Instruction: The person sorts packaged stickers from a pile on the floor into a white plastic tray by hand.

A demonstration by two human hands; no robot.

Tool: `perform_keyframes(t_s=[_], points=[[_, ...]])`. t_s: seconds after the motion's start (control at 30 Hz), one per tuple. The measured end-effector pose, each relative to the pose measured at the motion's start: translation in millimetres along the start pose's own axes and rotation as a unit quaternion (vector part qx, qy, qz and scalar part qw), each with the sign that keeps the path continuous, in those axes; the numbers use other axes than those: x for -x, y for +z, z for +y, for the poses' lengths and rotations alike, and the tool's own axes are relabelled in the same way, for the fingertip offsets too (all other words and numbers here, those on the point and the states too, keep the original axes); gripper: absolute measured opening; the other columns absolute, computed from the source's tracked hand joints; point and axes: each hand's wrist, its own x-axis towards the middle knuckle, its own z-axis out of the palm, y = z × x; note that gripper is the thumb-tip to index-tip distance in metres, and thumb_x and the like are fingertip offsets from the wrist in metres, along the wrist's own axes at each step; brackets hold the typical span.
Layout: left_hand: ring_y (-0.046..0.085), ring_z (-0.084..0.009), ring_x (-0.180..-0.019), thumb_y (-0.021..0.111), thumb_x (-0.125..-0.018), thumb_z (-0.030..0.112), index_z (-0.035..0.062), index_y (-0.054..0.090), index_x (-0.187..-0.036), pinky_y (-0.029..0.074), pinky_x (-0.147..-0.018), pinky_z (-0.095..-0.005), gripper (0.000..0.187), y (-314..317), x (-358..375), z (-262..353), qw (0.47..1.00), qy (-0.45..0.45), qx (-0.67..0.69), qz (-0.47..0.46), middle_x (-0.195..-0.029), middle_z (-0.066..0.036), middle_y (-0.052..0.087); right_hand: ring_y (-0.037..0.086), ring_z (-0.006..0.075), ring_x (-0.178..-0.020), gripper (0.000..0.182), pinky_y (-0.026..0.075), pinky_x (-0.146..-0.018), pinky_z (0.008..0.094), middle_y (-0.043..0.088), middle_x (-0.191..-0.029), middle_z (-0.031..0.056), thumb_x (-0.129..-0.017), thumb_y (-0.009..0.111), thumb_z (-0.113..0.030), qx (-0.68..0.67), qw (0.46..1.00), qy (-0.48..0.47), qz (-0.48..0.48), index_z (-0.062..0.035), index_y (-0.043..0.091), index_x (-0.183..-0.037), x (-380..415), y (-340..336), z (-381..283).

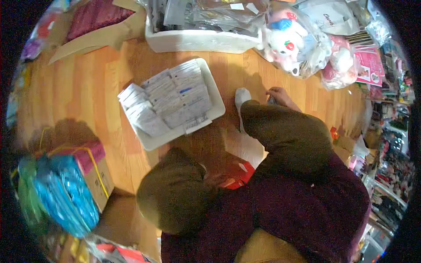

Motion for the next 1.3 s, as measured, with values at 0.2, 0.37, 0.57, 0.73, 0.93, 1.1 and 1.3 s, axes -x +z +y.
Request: perform_keyframes(t_s=[0.2, 0.37, 0.57, 0.73, 0.93, 1.1, 1.3], points=[[0.045, -0.0274, -0.106, 0.042, -0.086, 0.028, -0.0035, 0.047, -0.112, 0.032, -0.093, -0.0347, 0.042, -21, 103, 65, 0.998, 0.033, -0.029, 0.047, -0.115, -0.017, 0.048, 0.057, 0.018, -0.067, 0.032, 0.047, -0.061, 0.0285, 0.058, -0.078, 0.0091, -0.082, 0.049, -0.028, -0.001, 0.958, -0.231, 0.169, -0.0015, 0.057, -0.098, 27, -73, -84], [0.044, -0.0273, -0.107, 0.042, -0.086, 0.028, -0.0035, 0.046, -0.113, 0.032, -0.094, -0.0344, 0.042, -42, 194, 108, 0.995, 0.025, -0.059, 0.078, -0.116, -0.017, 0.048, 0.055, 0.0221, -0.081, 0.026, 0.045, -0.073, 0.0315, 0.057, -0.09, 0.01, -0.083, 0.044, -0.022, -0.108, 0.887, -0.304, 0.329, -0.005, 0.058, -0.097, 138, -108, -130], [0.055, -0.0174, -0.093, 0.045, -0.087, 0.017, -0.0021, 0.05, -0.11, 0.043, -0.079, -0.0286, 0.03, 211, 199, 336, 0.764, 0.375, -0.495, 0.175, -0.1, -0.013, 0.057, 0.055, 0.0211, -0.072, 0.023, 0.046, -0.064, 0.0304, 0.056, -0.08, 0.0092, -0.082, 0.047, -0.019, -0.455, 0.768, -0.445, -0.072, -0.0029, 0.053, -0.096, 208, -179, -129], [0.057, -0.0203, -0.088, 0.047, -0.085, 0.018, 0.002, 0.052, -0.107, 0.045, -0.073, -0.0305, 0.028, 303, 148, 313, 0.772, 0.253, -0.578, -0.076, -0.096, -0.014, 0.059, 0.053, 0.0192, -0.077, 0.028, 0.043, -0.068, 0.0272, 0.056, -0.086, 0.0092, -0.084, 0.045, -0.022, -0.129, 0.822, -0.483, 0.273, 0.0, 0.055, -0.096, 263, -149, -131], [0.053, -0.0326, -0.096, 0.052, -0.078, 0.025, -0.0007, 0.057, -0.095, 0.043, -0.082, -0.0403, 0.031, 266, 50, 132, 0.537, 0.056, -0.822, -0.182, -0.101, -0.018, 0.056, 0.055, 0.0208, -0.084, 0.033, 0.044, -0.075, 0.0261, 0.057, -0.094, 0.0121, -0.085, 0.044, -0.023, -0.258, 0.808, -0.467, 0.25, 0.0018, 0.054, -0.104, 258, -85, -159], [0.054, -0.0303, -0.095, 0.05, -0.077, 0.018, 0.0034, 0.059, -0.095, 0.046, -0.077, -0.0413, 0.025, 258, 24, 42, 0.517, 0.057, -0.85, -0.076, -0.103, -0.014, 0.056, 0.053, 0.0167, -0.089, 0.029, 0.043, -0.075, 0.0229, 0.057, -0.095, 0.0096, -0.085, 0.046, -0.018, -0.325, 0.886, -0.292, 0.152, 0.0023, 0.053, -0.103, 253, -85, -142], [0.059, -0.0273, -0.084, 0.051, -0.073, 0.012, 0.0069, 0.063, -0.083, 0.05, -0.065, -0.0374, 0.017, 270, 6, 14, 0.512, 0.073, -0.855, -0.041, -0.09, -0.009, 0.061, 0.053, 0.0117, -0.072, 0.033, 0.044, -0.065, 0.0241, 0.054, -0.082, 0.0048, -0.084, 0.048, -0.025, -0.228, 0.871, -0.334, 0.278, 0.0025, 0.056, -0.099, 255, -74, -139]])
